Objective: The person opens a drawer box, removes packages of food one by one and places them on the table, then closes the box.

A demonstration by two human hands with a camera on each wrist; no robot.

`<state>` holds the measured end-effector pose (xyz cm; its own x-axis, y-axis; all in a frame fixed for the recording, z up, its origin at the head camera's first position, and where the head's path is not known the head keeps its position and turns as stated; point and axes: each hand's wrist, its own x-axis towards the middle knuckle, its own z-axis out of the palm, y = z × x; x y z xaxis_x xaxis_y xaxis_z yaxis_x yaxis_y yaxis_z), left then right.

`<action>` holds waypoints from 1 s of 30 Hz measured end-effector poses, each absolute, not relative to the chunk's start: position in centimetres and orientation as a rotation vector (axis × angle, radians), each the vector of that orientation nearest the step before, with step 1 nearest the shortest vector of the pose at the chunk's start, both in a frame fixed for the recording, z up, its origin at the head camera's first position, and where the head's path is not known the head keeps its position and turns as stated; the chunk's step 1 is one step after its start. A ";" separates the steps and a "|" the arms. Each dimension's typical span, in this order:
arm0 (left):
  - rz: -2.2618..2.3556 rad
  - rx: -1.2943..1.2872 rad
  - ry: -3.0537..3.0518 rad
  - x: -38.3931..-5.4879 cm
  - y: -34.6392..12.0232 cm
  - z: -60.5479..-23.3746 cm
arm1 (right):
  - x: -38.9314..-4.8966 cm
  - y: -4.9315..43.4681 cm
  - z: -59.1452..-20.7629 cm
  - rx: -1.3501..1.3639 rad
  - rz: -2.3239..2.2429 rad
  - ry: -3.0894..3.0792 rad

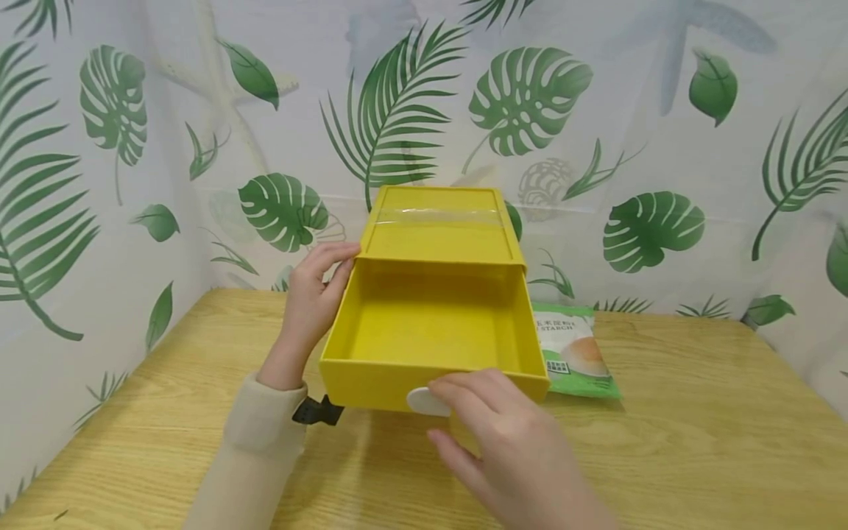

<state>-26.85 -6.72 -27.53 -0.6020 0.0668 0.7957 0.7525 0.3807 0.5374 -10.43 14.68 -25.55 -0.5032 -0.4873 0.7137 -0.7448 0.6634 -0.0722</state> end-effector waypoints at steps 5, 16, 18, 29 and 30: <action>-1.255 -0.696 -1.946 -26.9 -6.7 -27.5 | -10.6 14.7 -25.7 0.945 0.514 -2.204; -1.264 -0.696 -1.937 -26.8 -6.7 -27.5 | -10.9 14.3 -26.0 0.940 0.545 -2.163; -1.261 -0.696 -1.936 -26.9 -6.7 -27.5 | -11.1 14.1 -26.1 0.953 0.545 -2.115; -1.260 -0.709 -1.925 -26.8 -6.7 -27.4 | -12.4 13.9 -26.4 0.950 0.502 -2.020; -1.258 -0.709 -1.925 -26.8 -6.7 -27.4 | -12.5 13.9 -26.5 0.948 0.500 -2.022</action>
<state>-26.80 -6.68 -27.40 -0.5903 0.0596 0.8050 0.7612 0.3727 0.5306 -12.48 13.88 -26.45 -0.3732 -0.4422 0.8156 -0.7714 0.6362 -0.0080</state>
